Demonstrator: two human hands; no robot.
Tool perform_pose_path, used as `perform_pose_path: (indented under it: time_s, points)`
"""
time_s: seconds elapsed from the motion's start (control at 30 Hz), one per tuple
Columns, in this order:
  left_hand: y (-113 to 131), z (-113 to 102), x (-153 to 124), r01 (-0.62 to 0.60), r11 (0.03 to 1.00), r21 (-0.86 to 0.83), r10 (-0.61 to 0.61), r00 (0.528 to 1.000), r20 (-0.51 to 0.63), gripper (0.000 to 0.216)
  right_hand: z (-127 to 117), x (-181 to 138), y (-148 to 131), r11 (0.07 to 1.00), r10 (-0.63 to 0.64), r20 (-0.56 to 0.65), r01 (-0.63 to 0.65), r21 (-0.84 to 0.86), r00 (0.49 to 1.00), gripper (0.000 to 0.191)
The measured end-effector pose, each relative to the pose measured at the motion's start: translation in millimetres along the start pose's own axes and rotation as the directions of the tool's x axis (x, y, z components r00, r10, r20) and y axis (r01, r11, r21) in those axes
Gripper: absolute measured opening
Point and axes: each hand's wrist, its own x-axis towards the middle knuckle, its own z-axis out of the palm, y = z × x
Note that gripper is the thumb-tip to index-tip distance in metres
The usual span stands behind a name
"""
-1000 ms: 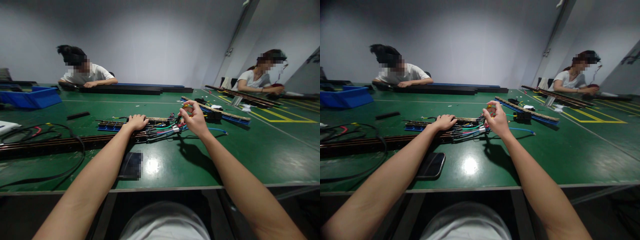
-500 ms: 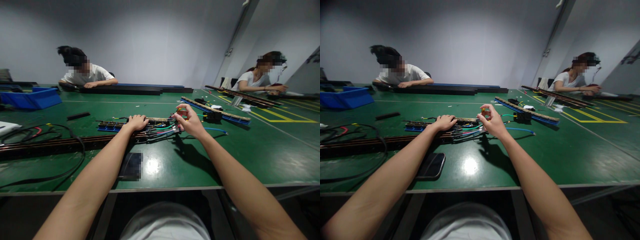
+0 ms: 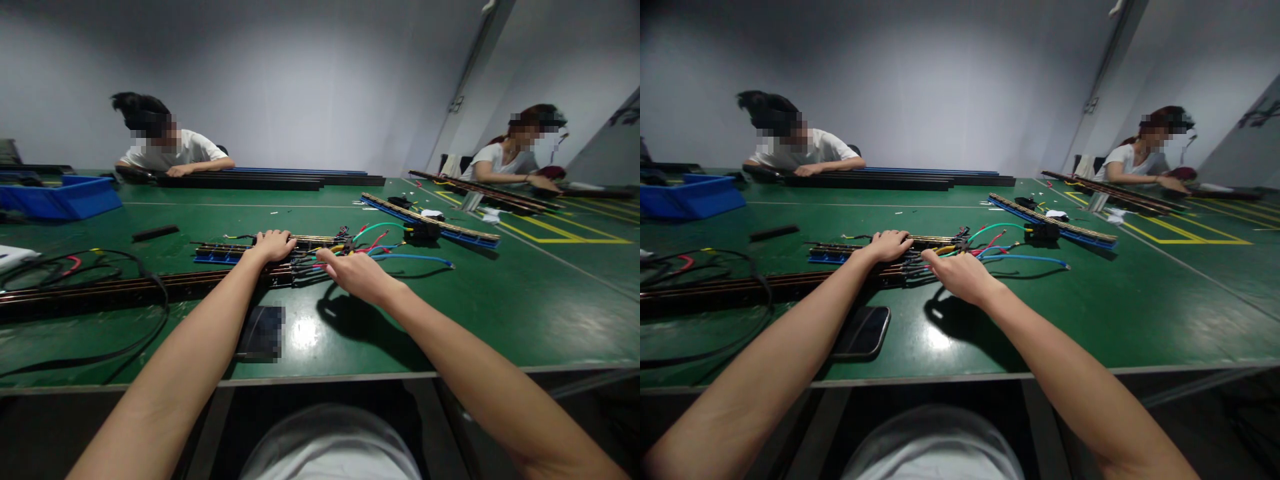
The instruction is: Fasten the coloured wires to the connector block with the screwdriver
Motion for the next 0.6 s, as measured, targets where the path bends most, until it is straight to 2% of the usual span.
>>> perform_pose_path:
  time_s: [0.1,0.23,0.37,0.47,0.6]
  points:
    - [0.8,-1.2,-0.6,0.001,1.0,0.004,-0.001,1.0,0.004,0.056,-0.7,-0.3,-5.4,0.996,-0.017,0.049,0.022,-0.092,0.999,0.026]
    - [-0.2,-0.5,-0.2,-0.001,1.0,-0.001,0.001,1.0,0.003,0.056,-1.5,0.7,-2.3,0.998,0.024,-0.02,-0.025,-0.051,1.0,0.027]
    - [-2.2,2.3,2.4,-0.01,1.0,-0.008,0.01,1.0,-0.006,0.057,-0.1,1.1,6.8,0.994,0.075,-0.167,-0.062,0.087,0.983,0.025]
    - [-3.1,4.0,4.0,-0.015,1.0,-0.008,0.015,1.0,-0.008,0.058,0.7,0.3,16.4,0.971,0.111,-0.29,-0.042,0.236,0.95,0.021]
    - [-3.2,4.6,4.3,-0.021,1.0,-0.005,0.021,1.0,-0.011,0.058,-6.8,-2.0,30.4,0.859,0.235,-0.389,-0.003,0.512,0.891,0.022]
